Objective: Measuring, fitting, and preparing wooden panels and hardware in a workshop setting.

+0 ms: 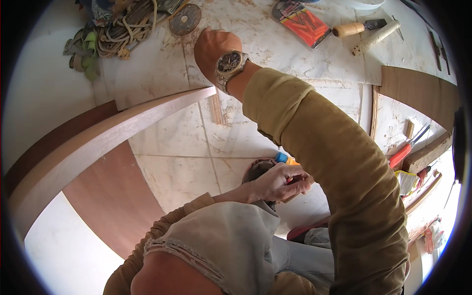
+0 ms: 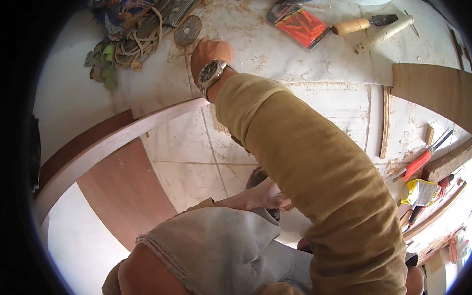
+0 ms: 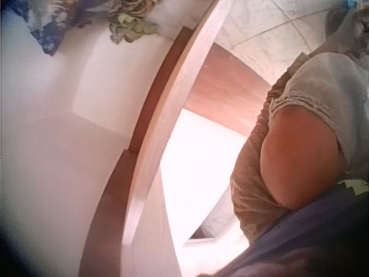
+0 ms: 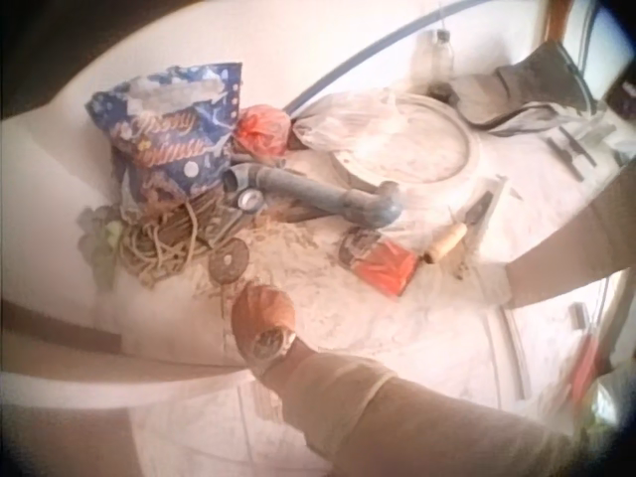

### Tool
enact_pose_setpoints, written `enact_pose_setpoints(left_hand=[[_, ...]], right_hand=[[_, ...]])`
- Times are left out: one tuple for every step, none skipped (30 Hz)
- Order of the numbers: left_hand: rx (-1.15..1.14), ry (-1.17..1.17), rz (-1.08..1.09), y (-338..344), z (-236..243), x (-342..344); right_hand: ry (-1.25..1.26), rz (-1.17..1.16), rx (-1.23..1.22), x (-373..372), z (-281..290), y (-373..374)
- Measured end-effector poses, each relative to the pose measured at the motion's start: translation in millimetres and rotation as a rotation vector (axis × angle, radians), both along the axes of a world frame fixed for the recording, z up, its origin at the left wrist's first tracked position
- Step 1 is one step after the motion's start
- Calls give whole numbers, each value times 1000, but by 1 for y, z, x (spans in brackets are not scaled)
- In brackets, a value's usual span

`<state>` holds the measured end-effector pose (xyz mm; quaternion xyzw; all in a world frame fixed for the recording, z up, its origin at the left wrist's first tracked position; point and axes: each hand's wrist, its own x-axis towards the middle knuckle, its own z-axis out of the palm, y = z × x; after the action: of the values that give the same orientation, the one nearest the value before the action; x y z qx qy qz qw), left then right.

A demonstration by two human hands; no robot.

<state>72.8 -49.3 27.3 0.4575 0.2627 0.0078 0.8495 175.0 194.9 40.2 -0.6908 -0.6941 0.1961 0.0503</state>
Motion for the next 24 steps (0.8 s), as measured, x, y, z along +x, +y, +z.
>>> enact_pose_setpoints(left_hand=[[-1,-1,-8,2,2,1],[35,-13,-51,6,3,1],[71,-24,-92,9,4,1],[74,-24,-100,9,2,0],[102,-70,-92,8,-1,0],[129,-116,-85,5,-4,-1],[116,-142,-113,-4,-10,9],[188,-109,-120,-4,-14,4],[257,-78,-130,-6,-18,0],[274,-50,-126,0,-12,-7],[176,5,-106,3,0,-2],[83,28,-84,4,12,3],[31,-4,-96,-3,0,2],[36,-1,-109,1,0,2],[0,20,-101,6,4,0],[-37,32,-98,9,8,2],[-41,36,-67,7,3,0],[-35,32,-83,6,1,-2],[-105,26,-25,6,0,-2],[-174,20,32,5,-1,-1],[-257,34,66,2,-6,-4],[-252,21,47,3,-8,-5],[-276,-20,126,6,-8,-6],[-302,-65,205,10,-6,-5]], right_hand=[[52,-85,-20,-2,-2,-3],[107,-168,-38,-5,-4,-5],[110,-174,-35,-10,-5,-5],[79,-172,-27,-15,-6,-3],[47,-173,-19,-17,-12,-3],[48,-185,-18,-13,-26,2],[-63,-112,71,7,-56,7],[-136,-10,180,10,-42,9],[356,-132,-92,29,-30,17],[860,-228,-370,53,7,17],[1300,-287,-334,70,4,3],[1707,-338,-273,89,10,-11],[1894,-334,-330,111,15,-26],[2094,-314,-391,127,24,-40],[2105,-310,-377,139,32,-56],[2162,-322,-311,154,43,-73],[2216,-338,-244,161,50,-88],[2215,-340,-222,164,56,-98],[2208,-404,-209,169,62,-110],[2201,-466,-195,174,69,-122],[2127,-627,-230,181,80,-134],[2119,-631,-203,182,87,-150],[2065,-610,-83,182,95,-166],[2004,-588,34,185,100,-179]])
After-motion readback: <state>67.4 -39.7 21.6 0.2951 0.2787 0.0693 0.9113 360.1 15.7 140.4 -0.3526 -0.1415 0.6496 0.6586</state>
